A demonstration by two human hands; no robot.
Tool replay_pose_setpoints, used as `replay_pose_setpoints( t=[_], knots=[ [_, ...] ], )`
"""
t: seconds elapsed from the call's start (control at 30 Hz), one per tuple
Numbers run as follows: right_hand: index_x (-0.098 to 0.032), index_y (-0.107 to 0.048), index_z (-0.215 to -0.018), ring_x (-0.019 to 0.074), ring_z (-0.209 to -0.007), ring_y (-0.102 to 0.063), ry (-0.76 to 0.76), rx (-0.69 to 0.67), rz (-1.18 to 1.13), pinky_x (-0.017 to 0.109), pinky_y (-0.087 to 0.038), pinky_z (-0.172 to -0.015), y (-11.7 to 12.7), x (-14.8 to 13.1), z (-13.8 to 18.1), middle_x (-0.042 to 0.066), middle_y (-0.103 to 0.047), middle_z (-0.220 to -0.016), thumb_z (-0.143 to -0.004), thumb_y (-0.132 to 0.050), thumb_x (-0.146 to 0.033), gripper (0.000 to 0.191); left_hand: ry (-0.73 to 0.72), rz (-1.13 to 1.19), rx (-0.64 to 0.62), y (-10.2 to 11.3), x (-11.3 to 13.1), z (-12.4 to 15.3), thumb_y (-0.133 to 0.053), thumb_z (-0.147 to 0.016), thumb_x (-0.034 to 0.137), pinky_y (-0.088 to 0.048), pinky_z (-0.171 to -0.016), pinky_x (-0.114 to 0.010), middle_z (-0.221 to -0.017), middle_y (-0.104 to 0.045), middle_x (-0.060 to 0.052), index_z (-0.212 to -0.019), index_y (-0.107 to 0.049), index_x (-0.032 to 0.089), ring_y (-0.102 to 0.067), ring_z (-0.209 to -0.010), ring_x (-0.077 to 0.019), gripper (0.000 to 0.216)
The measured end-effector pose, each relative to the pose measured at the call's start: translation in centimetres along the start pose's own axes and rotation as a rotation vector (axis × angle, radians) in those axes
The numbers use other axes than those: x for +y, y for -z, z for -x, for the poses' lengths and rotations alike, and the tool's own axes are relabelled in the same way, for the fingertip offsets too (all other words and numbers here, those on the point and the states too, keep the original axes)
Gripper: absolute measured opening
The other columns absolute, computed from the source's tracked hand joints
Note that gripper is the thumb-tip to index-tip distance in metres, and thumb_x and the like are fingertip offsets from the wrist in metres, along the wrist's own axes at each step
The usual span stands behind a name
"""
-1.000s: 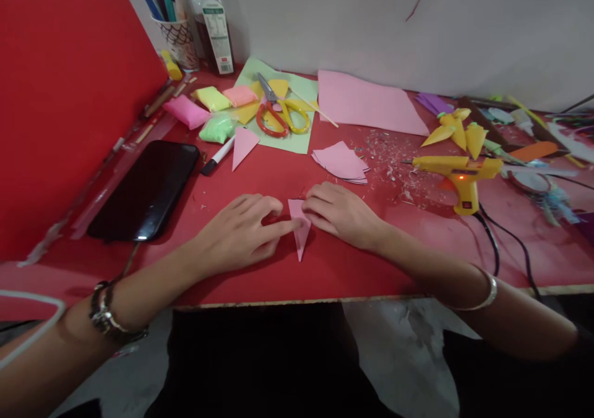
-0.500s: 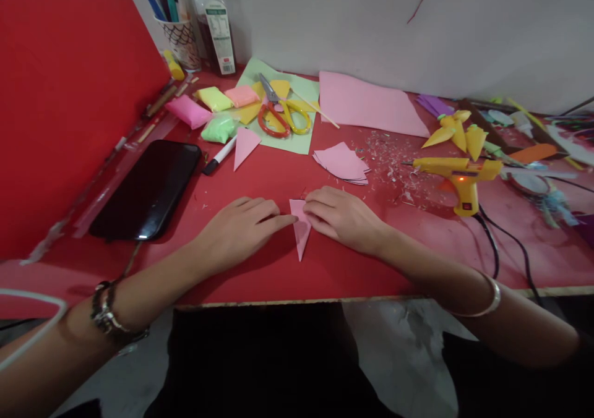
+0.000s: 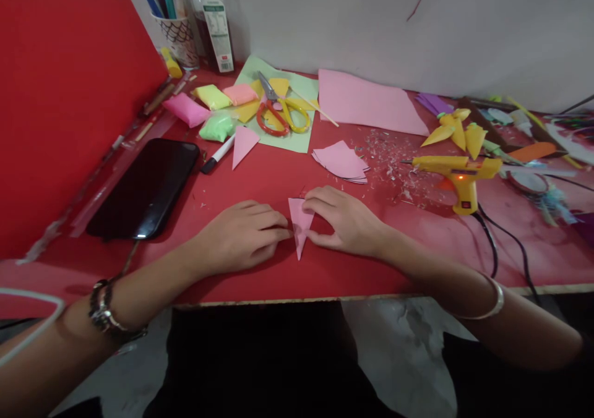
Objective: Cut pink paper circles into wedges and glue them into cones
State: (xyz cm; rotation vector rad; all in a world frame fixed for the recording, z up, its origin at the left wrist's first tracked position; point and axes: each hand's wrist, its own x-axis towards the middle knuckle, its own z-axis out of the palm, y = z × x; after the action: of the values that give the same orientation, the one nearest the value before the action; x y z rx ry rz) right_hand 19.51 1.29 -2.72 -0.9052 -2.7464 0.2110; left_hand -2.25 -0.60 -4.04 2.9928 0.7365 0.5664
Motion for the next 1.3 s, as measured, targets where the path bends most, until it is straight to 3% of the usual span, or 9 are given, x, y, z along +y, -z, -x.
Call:
replay_pose_setpoints(
  t=[0.17,0.63,0.9,1.1,1.3],
  knots=[
    [-0.011,-0.056,-0.092,0.0241,-0.092,-0.052,-0.013,-0.011,-0.037,0.038,-0.044,-0.081,0.1,-0.1,0.2,0.014,-0.057,-0.101,-0.075,-0.055,-0.039,0.032,-0.024,0.035,0.000,0.1,0.1,-0.1,-0.037,-0.085,0.016,-0.043,-0.072,-0.030,-0.087,-0.070,-0.002,-0.094,-0.063,0.018,-0.059,-0.080,-0.0158,0.028],
    [-0.010,-0.055,-0.089,0.0221,-0.085,-0.047,-0.084,-0.029,-0.021,0.037,-0.041,-0.078,0.3,-0.9,-0.1,0.012,-0.053,-0.093,-0.074,-0.057,-0.040,0.034,-0.065,0.046,-0.008,0.2,0.1,-0.2,-0.040,-0.083,0.016,-0.043,-0.069,-0.030,-0.089,-0.069,-0.003,-0.094,-0.064,0.017,-0.059,-0.079,-0.0167,0.026],
    [-0.012,-0.055,-0.093,0.0245,-0.087,-0.048,-0.118,-0.074,-0.019,0.039,-0.042,-0.077,0.3,-1.3,0.0,0.013,-0.054,-0.098,-0.067,-0.062,-0.048,0.046,-0.042,0.073,-0.016,0.3,0.2,-0.3,-0.040,-0.084,0.016,-0.044,-0.068,-0.029,-0.088,-0.069,-0.003,-0.093,-0.063,0.017,-0.058,-0.078,-0.0167,0.025],
    [-0.006,-0.054,-0.107,0.0273,-0.096,-0.047,-0.114,-0.121,-0.029,0.042,-0.041,-0.083,0.9,-1.7,0.1,0.016,-0.053,-0.106,-0.065,-0.063,-0.054,0.064,-0.042,0.080,-0.012,0.3,0.2,-0.3,-0.039,-0.083,0.015,-0.045,-0.068,-0.030,-0.088,-0.068,-0.004,-0.094,-0.063,0.017,-0.058,-0.078,-0.0170,0.026],
    [-0.014,-0.056,-0.113,0.0238,-0.097,-0.049,-0.052,-0.130,-0.088,0.042,-0.041,-0.085,1.2,-1.2,0.7,0.014,-0.053,-0.108,-0.082,-0.048,-0.043,0.042,-0.037,0.080,-0.017,0.2,0.1,-0.3,-0.040,-0.082,0.015,-0.045,-0.068,-0.029,-0.088,-0.068,-0.004,-0.094,-0.063,0.018,-0.058,-0.079,-0.0162,0.026]
  ],
)
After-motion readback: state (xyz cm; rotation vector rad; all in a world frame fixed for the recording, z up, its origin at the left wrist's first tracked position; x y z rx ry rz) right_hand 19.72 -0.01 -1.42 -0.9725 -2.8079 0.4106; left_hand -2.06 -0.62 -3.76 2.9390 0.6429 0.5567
